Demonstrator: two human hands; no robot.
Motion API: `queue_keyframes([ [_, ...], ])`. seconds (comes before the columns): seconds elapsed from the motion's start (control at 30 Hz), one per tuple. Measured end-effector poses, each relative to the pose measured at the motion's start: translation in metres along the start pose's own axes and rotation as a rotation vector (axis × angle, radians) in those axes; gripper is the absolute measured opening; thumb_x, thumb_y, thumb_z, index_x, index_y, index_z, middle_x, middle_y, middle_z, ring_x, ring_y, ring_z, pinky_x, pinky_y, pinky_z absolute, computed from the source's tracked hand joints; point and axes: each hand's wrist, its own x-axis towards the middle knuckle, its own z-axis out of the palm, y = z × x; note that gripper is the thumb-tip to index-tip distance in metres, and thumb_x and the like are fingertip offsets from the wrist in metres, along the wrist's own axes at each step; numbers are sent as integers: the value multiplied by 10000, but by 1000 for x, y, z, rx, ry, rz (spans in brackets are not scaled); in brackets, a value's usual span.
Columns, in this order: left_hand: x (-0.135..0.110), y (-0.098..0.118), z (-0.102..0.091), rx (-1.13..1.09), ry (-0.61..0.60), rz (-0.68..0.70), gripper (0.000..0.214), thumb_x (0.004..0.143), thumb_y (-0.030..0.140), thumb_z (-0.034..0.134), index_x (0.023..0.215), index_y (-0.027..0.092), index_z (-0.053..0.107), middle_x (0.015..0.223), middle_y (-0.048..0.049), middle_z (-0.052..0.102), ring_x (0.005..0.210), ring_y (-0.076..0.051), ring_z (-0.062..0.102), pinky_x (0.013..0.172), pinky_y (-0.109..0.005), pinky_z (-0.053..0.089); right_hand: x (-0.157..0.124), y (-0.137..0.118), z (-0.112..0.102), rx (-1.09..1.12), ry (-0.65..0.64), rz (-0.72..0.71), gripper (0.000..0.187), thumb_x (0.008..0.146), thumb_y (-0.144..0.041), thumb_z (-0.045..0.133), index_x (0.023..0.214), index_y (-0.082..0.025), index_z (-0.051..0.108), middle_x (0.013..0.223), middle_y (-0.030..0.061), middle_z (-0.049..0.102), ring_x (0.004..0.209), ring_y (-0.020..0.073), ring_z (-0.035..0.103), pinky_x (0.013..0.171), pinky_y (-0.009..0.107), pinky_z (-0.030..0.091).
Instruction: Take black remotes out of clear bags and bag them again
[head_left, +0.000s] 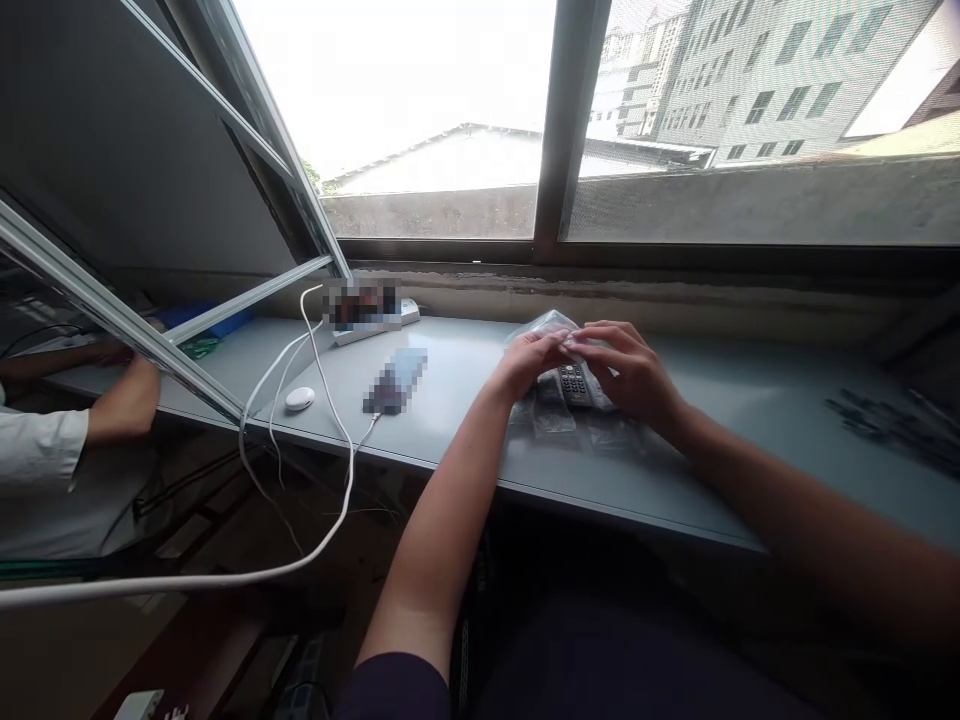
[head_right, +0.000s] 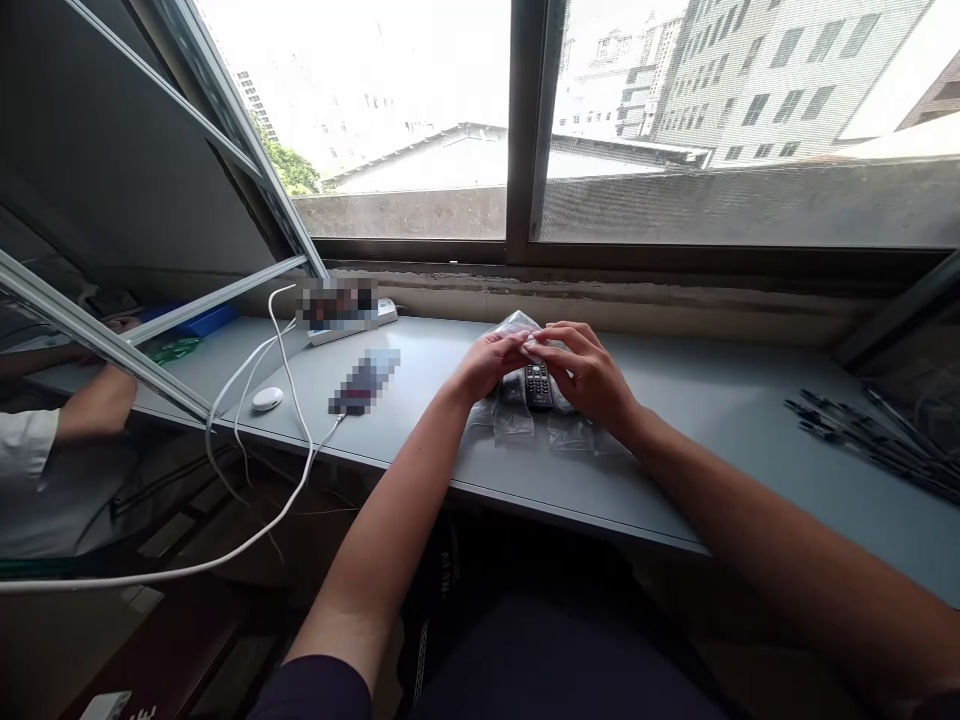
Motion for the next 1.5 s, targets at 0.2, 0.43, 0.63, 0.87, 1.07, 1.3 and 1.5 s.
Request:
queue_keyframes([
  [0.2, 3, 5, 0, -88, 216, 148, 109, 946, 223, 896, 1003, 143, 849, 1029, -92, 879, 968, -179, 828, 1100, -363, 639, -1, -7, 4, -33, 36, 24, 509, 1128, -240, 648, 1623, -342, 710, 1574, 128, 730, 1483, 401, 648, 1246, 687, 555],
  [0.43, 6, 6, -5, -103, 353, 181, 131, 963, 240, 899, 959, 135, 821, 934, -68, 850, 867, -154, 812, 1011, -335, 674, -1, -13, 4, 27, -49, 42, 456, 1138, -264, 646, 1577, -333, 745, 1523, 95, 788, 1537, 389, 638, 1261, 691, 556],
  [0.63, 6, 2, -4, -89, 340, 184, 162, 940, 251, 925, 957, 136, 812, 906, -55, 829, 890, -169, 818, 1015, -356, 682, -1, -11, 6, 50, -67, 64, 487, 1120, -276, 686, 1599, -347, 735, 1585, 83, 752, 1582, 398, 604, 1308, 707, 511],
  [0.87, 1, 1, -2, -26, 163, 97, 234, 905, 281, 971, 1004, 116, 836, 947, -101, 848, 863, -188, 822, 1090, -415, 652, -6, -2, 11, 29, -99, 58, 523, 1109, -269, 688, 1629, -324, 705, 1621, 107, 717, 1635, 424, 536, 1304, 729, 507],
  [1.07, -4, 9, 1, -36, 90, 91, 286, 994, 397, 887, 1094, 132, 850, 1011, -129, 864, 923, -225, 838, 1072, -402, 646, -4, -7, 4, 7, -89, 42, 438, 1099, -249, 708, 1518, -348, 788, 1664, 82, 677, 1680, 427, 472, 1316, 734, 492],
  [1.3, 0, 15, -5, -162, 347, 214, 420, 1151, 450, 590, 1456, 226, 771, 1073, -72, 860, 975, -217, 847, 966, -334, 656, -1, -18, 0, 63, -93, 7, 466, 1077, -272, 775, 1536, -351, 775, 1717, 83, 636, 1663, 435, 500, 1308, 722, 510],
  [1.5, 0, 9, -1, -99, 261, 103, 360, 1074, 417, 692, 1287, 162, 832, 1128, -125, 869, 981, -227, 824, 900, -309, 644, -5, -19, 4, 30, -174, 36, 673, 1088, -276, 760, 1735, -364, 598, 1699, 86, 658, 1740, 432, 369, 1334, 721, 474],
])
